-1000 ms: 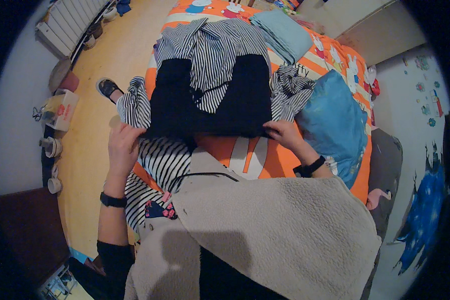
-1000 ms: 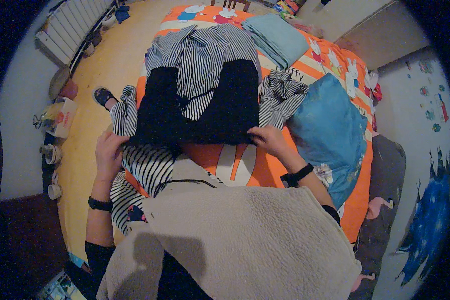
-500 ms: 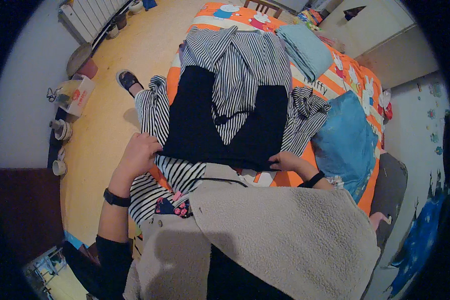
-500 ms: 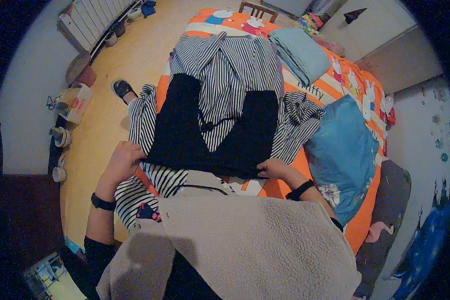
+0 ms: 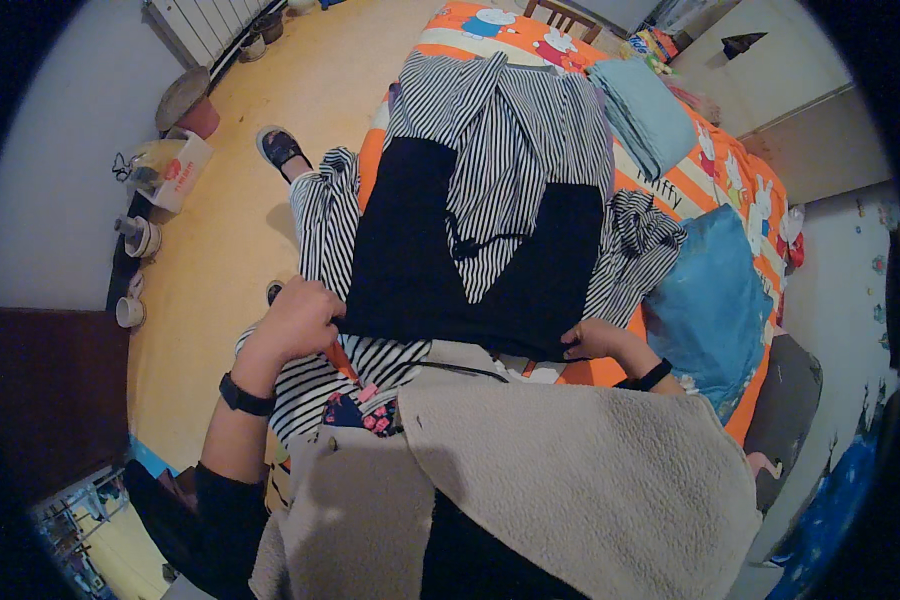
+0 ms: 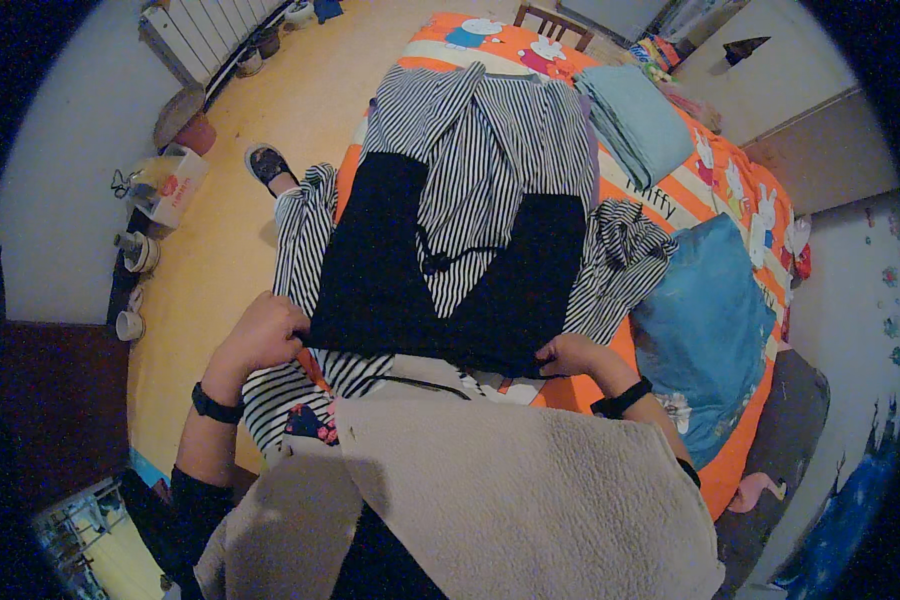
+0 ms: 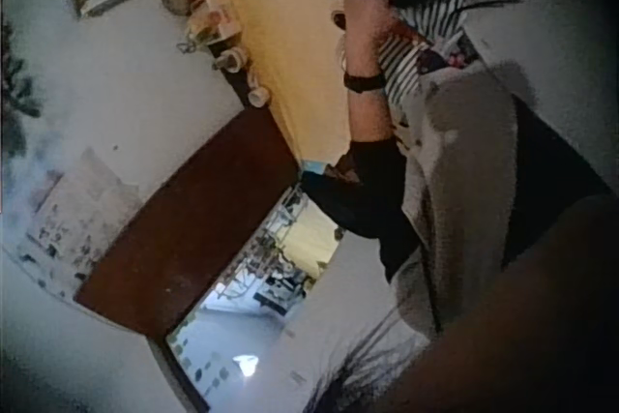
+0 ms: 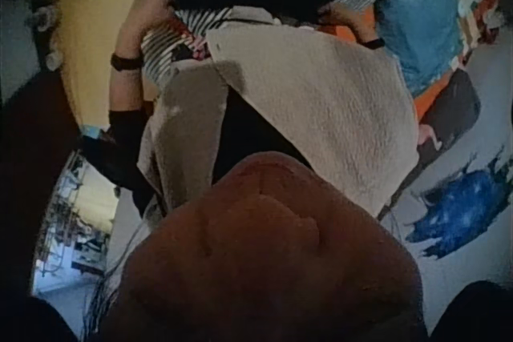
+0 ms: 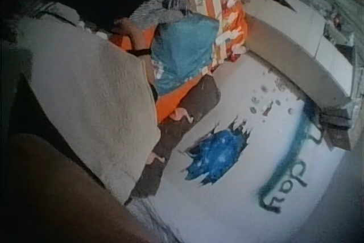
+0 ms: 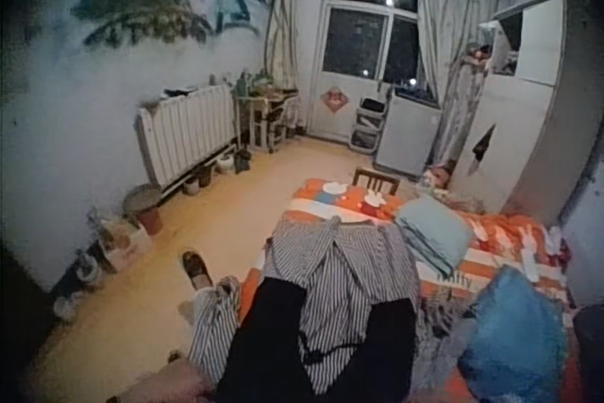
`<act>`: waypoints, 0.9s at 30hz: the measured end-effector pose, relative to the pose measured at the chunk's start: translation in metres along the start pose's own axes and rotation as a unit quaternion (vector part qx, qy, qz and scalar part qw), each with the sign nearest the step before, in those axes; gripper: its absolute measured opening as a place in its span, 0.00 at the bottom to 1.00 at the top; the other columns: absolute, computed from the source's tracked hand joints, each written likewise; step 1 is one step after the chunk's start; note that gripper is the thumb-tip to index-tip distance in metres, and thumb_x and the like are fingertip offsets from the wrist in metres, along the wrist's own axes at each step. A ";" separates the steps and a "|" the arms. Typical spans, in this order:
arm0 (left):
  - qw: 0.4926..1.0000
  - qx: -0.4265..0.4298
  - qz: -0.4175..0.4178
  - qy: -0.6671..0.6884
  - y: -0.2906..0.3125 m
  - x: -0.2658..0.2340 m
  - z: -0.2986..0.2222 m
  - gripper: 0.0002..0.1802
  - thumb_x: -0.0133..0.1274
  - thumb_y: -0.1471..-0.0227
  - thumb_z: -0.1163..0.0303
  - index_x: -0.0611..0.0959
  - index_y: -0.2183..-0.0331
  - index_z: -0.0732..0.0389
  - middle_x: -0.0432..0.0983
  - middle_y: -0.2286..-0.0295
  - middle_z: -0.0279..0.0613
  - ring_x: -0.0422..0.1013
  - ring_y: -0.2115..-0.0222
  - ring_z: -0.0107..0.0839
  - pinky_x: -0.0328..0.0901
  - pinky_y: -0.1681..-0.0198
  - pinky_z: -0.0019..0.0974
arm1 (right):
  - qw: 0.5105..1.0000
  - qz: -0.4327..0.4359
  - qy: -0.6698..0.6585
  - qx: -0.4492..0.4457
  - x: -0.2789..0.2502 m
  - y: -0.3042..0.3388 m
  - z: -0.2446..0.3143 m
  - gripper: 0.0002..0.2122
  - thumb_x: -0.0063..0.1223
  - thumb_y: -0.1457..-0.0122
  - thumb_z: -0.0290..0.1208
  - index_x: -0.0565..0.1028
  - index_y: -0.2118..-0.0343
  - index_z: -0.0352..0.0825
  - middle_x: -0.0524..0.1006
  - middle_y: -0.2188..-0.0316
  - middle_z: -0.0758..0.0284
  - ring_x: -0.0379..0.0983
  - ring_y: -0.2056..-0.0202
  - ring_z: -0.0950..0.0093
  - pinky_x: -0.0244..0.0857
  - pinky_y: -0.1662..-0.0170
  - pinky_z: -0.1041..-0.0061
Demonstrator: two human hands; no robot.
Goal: The person folds a pair of purple trousers and a black-and-white striped shirt on a bed. They smooth, align, and fold each garment into neat rectangles, then place them in a stack.
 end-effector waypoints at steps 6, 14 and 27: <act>0.996 -0.039 0.031 0.075 0.001 0.013 0.005 0.13 0.53 0.68 0.69 0.85 0.74 0.61 0.78 0.76 0.49 0.74 0.71 0.47 0.68 0.66 0.46 | 0.998 0.036 -0.041 0.001 0.008 -0.007 -0.003 0.19 0.60 0.46 0.37 0.75 0.54 0.35 0.79 0.71 0.64 0.74 0.73 0.71 0.68 0.67 0.76; 0.983 -0.025 -0.127 0.127 -0.057 -0.026 0.016 0.17 0.53 0.55 0.70 0.80 0.59 0.61 0.76 0.62 0.48 0.73 0.60 0.45 0.67 0.55 0.41 | 0.839 -0.344 -0.420 -0.034 -0.132 -0.038 -0.109 0.16 0.55 0.43 0.32 0.74 0.55 0.29 0.77 0.71 0.68 0.72 0.71 0.80 0.68 0.65 0.79; 0.976 -0.101 -0.183 -0.065 -0.100 0.037 0.024 0.20 0.56 0.54 0.61 0.81 0.57 0.58 0.72 0.52 0.47 0.63 0.46 0.45 0.54 0.42 0.48 | 0.750 -0.600 -0.146 0.236 -0.294 -0.070 -0.180 0.25 0.57 0.52 0.43 0.75 0.56 0.26 0.79 0.62 0.53 0.76 0.59 0.60 0.67 0.55 0.66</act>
Point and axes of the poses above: each hand's wrist, its own y-axis away from the middle knuckle, its own x-axis out of the palm, z = x × y, the point moved 8 cm from there along -y, towards the middle knuckle
